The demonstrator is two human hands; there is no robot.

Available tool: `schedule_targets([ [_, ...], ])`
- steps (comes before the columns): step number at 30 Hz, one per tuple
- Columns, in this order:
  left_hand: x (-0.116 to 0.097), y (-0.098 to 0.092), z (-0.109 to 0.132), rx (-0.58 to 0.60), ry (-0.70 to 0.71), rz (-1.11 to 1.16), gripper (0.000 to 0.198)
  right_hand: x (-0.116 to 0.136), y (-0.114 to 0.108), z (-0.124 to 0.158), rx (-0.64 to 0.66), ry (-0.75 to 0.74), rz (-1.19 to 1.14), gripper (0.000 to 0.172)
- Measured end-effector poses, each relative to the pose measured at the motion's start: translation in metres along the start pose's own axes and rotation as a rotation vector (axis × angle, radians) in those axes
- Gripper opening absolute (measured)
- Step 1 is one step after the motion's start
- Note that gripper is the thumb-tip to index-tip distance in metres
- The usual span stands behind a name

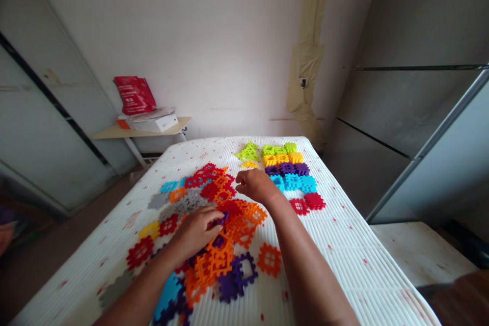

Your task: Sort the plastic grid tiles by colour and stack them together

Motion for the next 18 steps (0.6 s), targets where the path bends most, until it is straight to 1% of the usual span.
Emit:
schedule_targets([
  [2, 0.004, -0.004, -0.001, -0.110, -0.034, 0.107, 0.017, 0.000, 0.001, 0.000, -0.002, -0.011, 0.007, 0.013],
  [5, 0.012, -0.012, -0.002, -0.318, -0.156, 0.274, 0.013, 0.002, 0.004, -0.002, -0.001, -0.037, 0.025, 0.012],
  [6, 0.016, -0.013, -0.002, -0.380, -0.214, 0.357, 0.014, 0.004, 0.006, -0.003, -0.003, -0.048, 0.031, 0.011],
  [8, 0.024, -0.016, -0.002, -0.476, -0.345, 0.562, 0.024, 0.010, 0.011, -0.005, -0.015, -0.071, 0.045, 0.009],
  [10, 0.030, -0.017, -0.001, -0.543, -0.453, 0.759, 0.035, 0.018, 0.017, -0.006, -0.034, -0.083, 0.055, 0.008],
  [12, 0.034, -0.018, -0.001, -0.603, -0.507, 0.886, 0.042, 0.028, 0.025, -0.006, -0.059, -0.080, 0.052, 0.011],
  [15, 0.037, -0.020, 0.000, -0.653, -0.524, 1.000, 0.042, 0.042, 0.038, -0.004, -0.108, -0.039, 0.055, 0.021],
  [18, 0.035, -0.021, -0.001, -0.643, -0.515, 1.049, 0.038, 0.053, 0.051, 0.000, -0.142, 0.013, 0.078, 0.032],
])
Point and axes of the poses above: each hand's wrist, its own z-axis away from the middle knuckle, its own y-axis out of the palm, x = y × z, the point moved 2 cm from there along -z, towards the middle knuckle, and after that the axes turned 3 degrees about y, right-handed, at the moved point
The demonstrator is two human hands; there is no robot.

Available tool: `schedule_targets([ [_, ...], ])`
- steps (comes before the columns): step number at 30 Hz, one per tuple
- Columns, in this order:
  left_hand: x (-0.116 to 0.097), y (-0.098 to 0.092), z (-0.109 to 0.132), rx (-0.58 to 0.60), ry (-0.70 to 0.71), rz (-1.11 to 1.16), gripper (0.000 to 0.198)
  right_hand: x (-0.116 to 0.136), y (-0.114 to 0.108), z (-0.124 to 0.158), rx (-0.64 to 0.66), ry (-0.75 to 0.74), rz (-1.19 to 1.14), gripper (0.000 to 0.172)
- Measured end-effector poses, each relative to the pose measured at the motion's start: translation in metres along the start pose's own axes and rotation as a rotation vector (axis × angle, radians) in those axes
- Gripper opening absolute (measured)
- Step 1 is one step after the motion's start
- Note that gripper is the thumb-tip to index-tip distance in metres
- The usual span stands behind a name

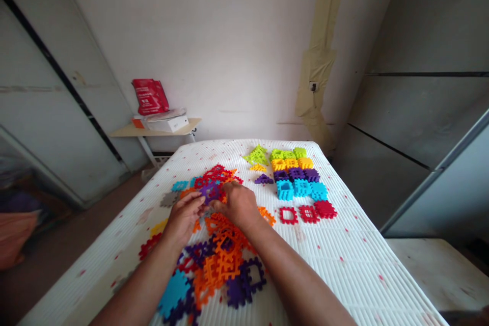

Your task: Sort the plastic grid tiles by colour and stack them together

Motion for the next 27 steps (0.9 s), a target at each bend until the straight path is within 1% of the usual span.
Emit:
schedule_targets([
  [4, -0.001, 0.004, 0.003, 0.042, -0.006, 0.014, 0.032, 0.008, 0.010, 0.004, -0.054, 0.049, 0.039, 0.040],
  [7, -0.001, 0.007, 0.005, 0.060, -0.019, 0.041, 0.029, 0.010, 0.013, 0.005, -0.129, 0.073, 0.066, 0.039],
  [9, -0.001, 0.007, 0.006, 0.066, -0.022, 0.050, 0.028, 0.011, 0.013, 0.005, -0.151, 0.063, 0.075, 0.036],
  [13, -0.001, 0.007, 0.006, 0.072, -0.042, 0.065, 0.030, 0.012, 0.011, 0.006, -0.134, 0.027, 0.076, 0.032],
  [18, -0.001, 0.008, 0.005, 0.072, -0.048, 0.079, 0.030, 0.013, 0.006, 0.005, -0.114, 0.038, 0.104, 0.031],
  [22, 0.000, 0.009, 0.005, 0.100, -0.049, 0.110, 0.030, 0.014, 0.005, 0.004, -0.087, 0.045, 0.144, 0.027],
  [27, 0.001, 0.009, 0.004, 0.105, -0.040, 0.130, 0.029, 0.012, 0.002, 0.004, -0.132, 0.035, 0.121, 0.029],
])
Point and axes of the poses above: each hand's wrist, its own z-axis away from the middle knuckle, its own y-axis out of the palm, x = y × z, the point moved 2 cm from there along -z, towards the middle knuckle, and after that the axes turned 3 degrees about y, right-handed, at the moved point
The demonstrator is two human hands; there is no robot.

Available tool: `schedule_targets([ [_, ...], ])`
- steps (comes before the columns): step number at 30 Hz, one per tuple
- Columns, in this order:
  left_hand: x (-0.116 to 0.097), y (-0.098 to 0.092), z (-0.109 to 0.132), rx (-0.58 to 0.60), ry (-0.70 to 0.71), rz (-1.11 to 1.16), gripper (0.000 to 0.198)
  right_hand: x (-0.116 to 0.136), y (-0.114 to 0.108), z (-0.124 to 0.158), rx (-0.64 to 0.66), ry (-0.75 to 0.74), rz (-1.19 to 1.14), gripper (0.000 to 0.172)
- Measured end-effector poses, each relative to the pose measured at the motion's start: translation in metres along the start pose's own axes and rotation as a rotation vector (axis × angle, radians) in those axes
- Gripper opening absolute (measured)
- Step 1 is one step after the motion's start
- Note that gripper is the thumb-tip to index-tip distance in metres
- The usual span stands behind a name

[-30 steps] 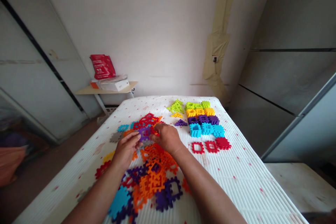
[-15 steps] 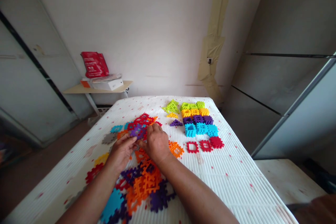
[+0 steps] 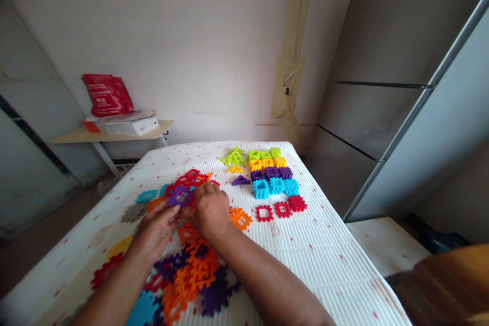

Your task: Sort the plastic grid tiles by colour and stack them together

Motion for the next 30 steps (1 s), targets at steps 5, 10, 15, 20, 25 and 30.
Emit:
schedule_targets([
  [5, 0.000, 0.000, 0.000, 0.013, 0.009, 0.003, 0.028, 0.000, 0.004, 0.000, 0.004, -0.048, 0.001, 0.027],
  [10, -0.003, 0.001, 0.002, 0.007, 0.053, -0.018, 0.034, -0.006, 0.002, -0.005, -0.002, -0.057, -0.001, 0.032],
  [15, -0.008, -0.004, 0.003, -0.046, 0.074, -0.018, 0.042, -0.072, -0.030, -0.021, -0.144, 0.209, 0.046, 0.038],
  [20, -0.006, -0.004, 0.002, -0.051, 0.049, -0.026, 0.040, -0.170, -0.054, -0.016, -0.211, 0.710, 0.211, 0.044],
  [25, -0.002, -0.003, 0.002, -0.045, 0.017, -0.048, 0.042, -0.206, -0.040, -0.003, -0.098, 0.868, 0.266, 0.046],
  [30, -0.003, -0.003, 0.002, -0.047, 0.019, -0.058, 0.042, -0.198, -0.025, -0.005, -0.067, 0.852, 0.302, 0.043],
])
Point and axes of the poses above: each hand's wrist, its own z-axis away from the middle knuckle, its own y-axis out of the palm, x = y × z, the point moved 2 cm from there along -z, towards the middle knuckle, and after that the axes turned 3 degrees about y, right-handed, at the moved point
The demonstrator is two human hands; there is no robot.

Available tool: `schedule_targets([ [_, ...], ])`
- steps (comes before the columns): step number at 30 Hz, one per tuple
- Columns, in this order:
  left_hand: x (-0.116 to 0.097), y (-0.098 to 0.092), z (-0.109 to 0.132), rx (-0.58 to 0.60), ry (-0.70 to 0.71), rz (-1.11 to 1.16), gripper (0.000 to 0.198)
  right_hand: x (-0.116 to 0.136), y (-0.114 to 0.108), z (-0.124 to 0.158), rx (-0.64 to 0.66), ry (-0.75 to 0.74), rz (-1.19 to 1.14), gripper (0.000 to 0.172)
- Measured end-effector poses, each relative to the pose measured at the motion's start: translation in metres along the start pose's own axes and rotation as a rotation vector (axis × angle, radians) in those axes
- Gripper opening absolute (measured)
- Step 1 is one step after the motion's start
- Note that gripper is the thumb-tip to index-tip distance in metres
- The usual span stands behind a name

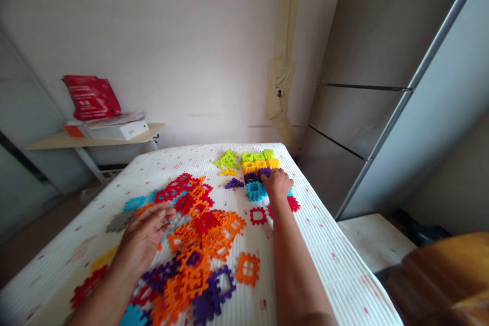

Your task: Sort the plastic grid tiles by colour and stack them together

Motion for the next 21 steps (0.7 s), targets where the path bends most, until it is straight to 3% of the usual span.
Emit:
schedule_targets([
  [21, 0.002, -0.002, -0.002, 0.006, -0.012, 0.004, 0.042, 0.004, 0.014, 0.001, -0.043, -0.019, 0.024, 0.048],
])
Point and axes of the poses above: each hand's wrist, its own z-axis away from the middle knuckle, its own y-axis out of the palm, x = y × z, the point moved 2 cm from there along -z, towards the middle knuckle, and after that the axes turned 3 degrees about y, right-handed, at the moved point
